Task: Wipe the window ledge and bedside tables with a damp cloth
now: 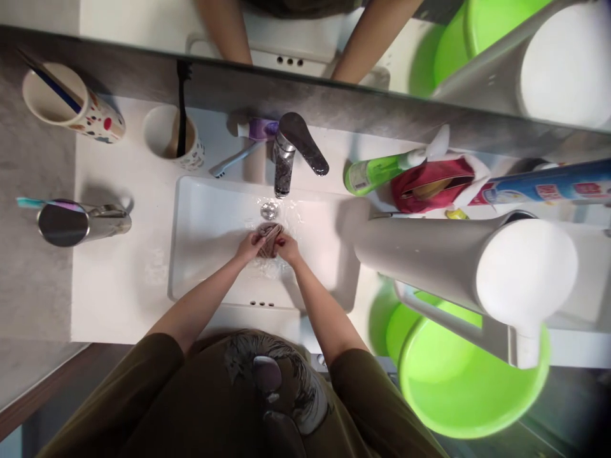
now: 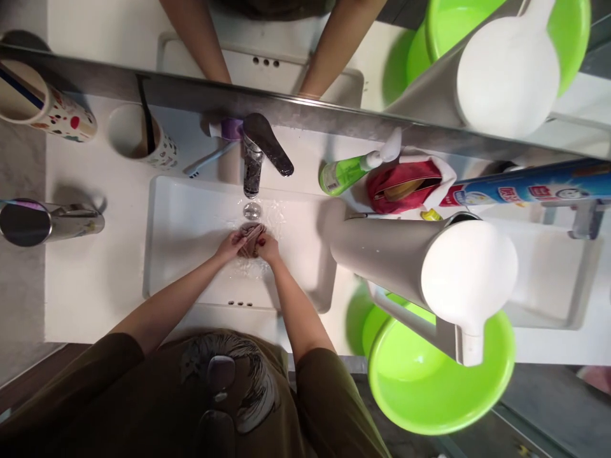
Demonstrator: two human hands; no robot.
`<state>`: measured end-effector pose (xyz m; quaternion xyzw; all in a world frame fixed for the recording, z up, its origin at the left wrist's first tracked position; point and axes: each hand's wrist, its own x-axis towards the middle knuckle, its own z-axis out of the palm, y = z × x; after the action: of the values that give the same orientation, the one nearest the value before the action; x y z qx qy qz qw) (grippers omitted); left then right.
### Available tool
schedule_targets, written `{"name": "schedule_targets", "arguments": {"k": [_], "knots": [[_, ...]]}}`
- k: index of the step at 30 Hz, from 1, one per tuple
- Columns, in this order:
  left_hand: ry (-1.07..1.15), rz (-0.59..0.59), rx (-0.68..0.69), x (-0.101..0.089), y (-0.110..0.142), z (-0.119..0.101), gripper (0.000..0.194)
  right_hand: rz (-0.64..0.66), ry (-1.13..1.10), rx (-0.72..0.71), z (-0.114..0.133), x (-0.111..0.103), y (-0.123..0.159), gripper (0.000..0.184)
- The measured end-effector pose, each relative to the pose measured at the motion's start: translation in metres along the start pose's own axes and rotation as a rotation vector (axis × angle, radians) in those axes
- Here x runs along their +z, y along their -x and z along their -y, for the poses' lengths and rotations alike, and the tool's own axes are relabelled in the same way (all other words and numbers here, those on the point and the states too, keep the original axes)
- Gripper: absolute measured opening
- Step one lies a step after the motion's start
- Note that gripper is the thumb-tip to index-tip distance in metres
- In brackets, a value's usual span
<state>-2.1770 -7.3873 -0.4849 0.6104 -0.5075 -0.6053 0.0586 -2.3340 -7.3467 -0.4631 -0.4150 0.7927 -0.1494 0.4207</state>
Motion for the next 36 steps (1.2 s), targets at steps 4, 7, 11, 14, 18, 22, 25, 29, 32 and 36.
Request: {"name": "schedule_targets", "arguments": {"k": [4,7,11,14,18,22,25,29,32,36], "knots": [[0.079,0.043,0.011,-0.009,-0.002,-0.005,0.011,-0.084,-0.156,0.128,-0.001,0.004,-0.011,0.011],[0.145,0.027,0.027,-0.023,0.002,-0.005,0.011,-0.110,-0.294,0.155,0.006,0.007,-0.017,0.014],[0.240,-0.120,-0.026,-0.036,0.006,-0.004,0.011,-0.105,-0.510,0.107,0.019,0.002,-0.006,0.015],[0.328,-0.118,-0.071,-0.030,0.008,-0.009,0.027,-0.053,-0.621,0.030,0.029,-0.005,0.011,0.019],[0.500,0.146,-0.065,-0.014,0.016,-0.025,0.050,0.144,-0.639,-0.104,0.043,-0.013,0.029,0.030],[0.516,0.284,-0.030,-0.016,0.026,-0.029,0.057,0.173,-0.613,-0.130,0.046,-0.020,0.039,0.040],[0.406,0.268,-0.003,-0.037,0.030,-0.021,0.048,0.037,-0.592,-0.053,0.033,-0.032,0.038,0.049],[0.206,0.202,0.017,-0.078,0.022,-0.010,0.022,-0.108,-0.463,0.044,0.009,-0.055,0.024,0.048],[-0.088,-0.044,0.124,-0.090,0.014,-0.006,0.019,-0.242,-0.296,0.100,0.002,-0.054,0.012,0.035],[-0.592,-0.219,0.442,-0.059,0.013,-0.001,0.040,-0.308,0.030,0.061,0.010,-0.012,0.009,0.044]]}}
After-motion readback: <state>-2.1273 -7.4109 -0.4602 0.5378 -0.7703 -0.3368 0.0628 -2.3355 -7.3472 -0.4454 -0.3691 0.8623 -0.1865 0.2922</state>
